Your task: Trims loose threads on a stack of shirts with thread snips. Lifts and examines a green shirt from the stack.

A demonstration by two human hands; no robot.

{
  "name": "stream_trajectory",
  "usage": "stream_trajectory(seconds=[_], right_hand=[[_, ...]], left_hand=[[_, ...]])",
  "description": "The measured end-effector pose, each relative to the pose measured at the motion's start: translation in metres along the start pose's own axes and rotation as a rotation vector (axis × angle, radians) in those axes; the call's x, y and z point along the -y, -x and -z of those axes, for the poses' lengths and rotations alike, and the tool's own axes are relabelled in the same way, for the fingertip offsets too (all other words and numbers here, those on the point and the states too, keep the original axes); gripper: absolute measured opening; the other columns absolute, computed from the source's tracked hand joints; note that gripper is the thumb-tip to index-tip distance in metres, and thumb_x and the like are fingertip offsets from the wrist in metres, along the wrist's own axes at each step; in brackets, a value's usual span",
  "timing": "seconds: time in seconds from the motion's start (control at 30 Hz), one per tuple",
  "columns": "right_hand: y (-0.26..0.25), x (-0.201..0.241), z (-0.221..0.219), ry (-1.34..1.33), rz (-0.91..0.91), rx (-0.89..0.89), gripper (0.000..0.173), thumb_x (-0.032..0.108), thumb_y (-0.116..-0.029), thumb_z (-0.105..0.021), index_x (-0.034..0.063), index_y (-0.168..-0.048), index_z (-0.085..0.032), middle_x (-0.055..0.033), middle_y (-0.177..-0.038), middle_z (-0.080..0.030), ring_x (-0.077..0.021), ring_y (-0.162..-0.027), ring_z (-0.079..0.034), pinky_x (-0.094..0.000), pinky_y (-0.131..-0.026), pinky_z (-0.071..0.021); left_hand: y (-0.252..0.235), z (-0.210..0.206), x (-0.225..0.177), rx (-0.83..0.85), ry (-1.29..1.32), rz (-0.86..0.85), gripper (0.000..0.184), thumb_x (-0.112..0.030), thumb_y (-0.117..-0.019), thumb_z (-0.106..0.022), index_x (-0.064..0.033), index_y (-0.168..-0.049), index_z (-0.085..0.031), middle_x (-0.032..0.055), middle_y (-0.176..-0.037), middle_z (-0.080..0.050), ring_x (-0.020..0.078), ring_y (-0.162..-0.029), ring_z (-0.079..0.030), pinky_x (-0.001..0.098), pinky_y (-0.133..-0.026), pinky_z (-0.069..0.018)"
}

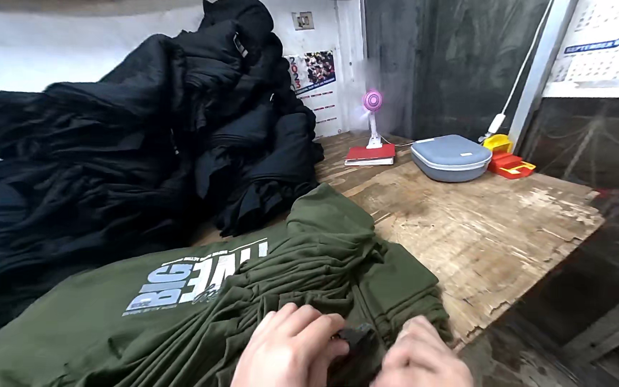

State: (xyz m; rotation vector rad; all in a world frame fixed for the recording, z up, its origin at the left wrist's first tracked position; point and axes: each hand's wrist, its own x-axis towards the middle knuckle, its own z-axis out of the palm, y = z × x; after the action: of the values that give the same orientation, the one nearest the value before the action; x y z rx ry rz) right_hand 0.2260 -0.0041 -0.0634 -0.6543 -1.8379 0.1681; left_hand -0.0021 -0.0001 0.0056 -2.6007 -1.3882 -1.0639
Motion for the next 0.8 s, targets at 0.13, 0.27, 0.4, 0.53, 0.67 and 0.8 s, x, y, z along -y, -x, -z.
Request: stream_trajectory(seconds=[0.13,0.27,0.4,0.53,0.67,0.8], right_hand=[[-0.007,0.006,0.015,0.194,0.081,0.176,0.035,0.045,-0.0945,-0.07,0.0141,-0.079,-0.077,-0.001,-0.065,-0.063,-0.0175,-0.071,-0.058,-0.0402,-0.087,-0.0431],[-0.026,0.011,-0.017,0.47,0.072,0.105,0.018,0.036,-0.0945,-0.07,0.0263,-0.106,-0.08,0.0016,-0.091,-0.071,-0.0174,-0.091,-0.063,-0.0402,-0.091,-0.0461],[-0.022,-0.012,-0.036,0.196,-0.029,-0.081,0.008,0.031,-0.0936,-0.075,0.026,-0.091,-0.081,0.003,-0.091,-0.065,-0.0104,-0.092,-0.058,-0.0336,-0.089,-0.0443],[-0.013,-0.003,-0.039,-0.285,-0.332,-0.254,0.004,0.017,-0.0898,-0.08,0.0134,-0.087,-0.08,0.0006,-0.096,-0.064,-0.0068,-0.1,-0.06,-0.0218,-0.09,-0.0514],[-0.011,0.004,-0.044,-0.404,-0.414,-0.308,0.007,0.012,-0.0942,-0.073,0.0093,-0.09,-0.077,0.0007,-0.099,-0.062,-0.0052,-0.102,-0.058,-0.0188,-0.089,-0.0508],[-0.01,0.001,-0.046,-0.425,-0.371,-0.296,0.012,0.02,-0.0974,-0.07,0.0117,-0.091,-0.075,0.0022,-0.1,-0.06,-0.0036,-0.103,-0.056,-0.0174,-0.09,-0.0488]], left_hand=[[0.002,0.013,0.014,-0.052,0.092,0.138,0.025,-0.032,-0.0986,-0.068,-0.0147,-0.115,-0.076,0.0013,-0.099,-0.071,0.011,-0.09,-0.068,0.0302,-0.081,-0.0581],[0.005,0.018,0.016,0.089,0.118,0.202,0.051,-0.048,-0.0907,-0.075,-0.0117,-0.126,-0.069,0.0084,-0.104,-0.069,0.0188,-0.089,-0.067,0.0393,-0.078,-0.0585],[0.018,0.013,0.017,0.301,0.058,0.162,0.029,-0.032,-0.0894,-0.077,-0.0096,-0.107,-0.076,0.0123,-0.09,-0.07,0.0299,-0.083,-0.069,0.0518,-0.075,-0.0573],[0.019,0.015,0.026,0.186,0.127,0.203,0.026,-0.032,-0.0917,-0.077,-0.0082,-0.101,-0.077,0.0084,-0.085,-0.069,0.0214,-0.075,-0.066,0.0411,-0.068,-0.0557],[0.017,0.012,0.011,0.049,0.071,0.175,0.04,-0.041,-0.0918,-0.076,-0.0118,-0.119,-0.075,0.0106,-0.101,-0.07,0.0243,-0.09,-0.068,0.0431,-0.079,-0.0579],[0.019,-0.003,-0.007,-0.016,-0.046,0.039,0.025,-0.032,-0.0934,-0.074,-0.0161,-0.113,-0.079,0.0087,-0.1,-0.072,0.029,-0.091,-0.067,0.0469,-0.076,-0.0513]])
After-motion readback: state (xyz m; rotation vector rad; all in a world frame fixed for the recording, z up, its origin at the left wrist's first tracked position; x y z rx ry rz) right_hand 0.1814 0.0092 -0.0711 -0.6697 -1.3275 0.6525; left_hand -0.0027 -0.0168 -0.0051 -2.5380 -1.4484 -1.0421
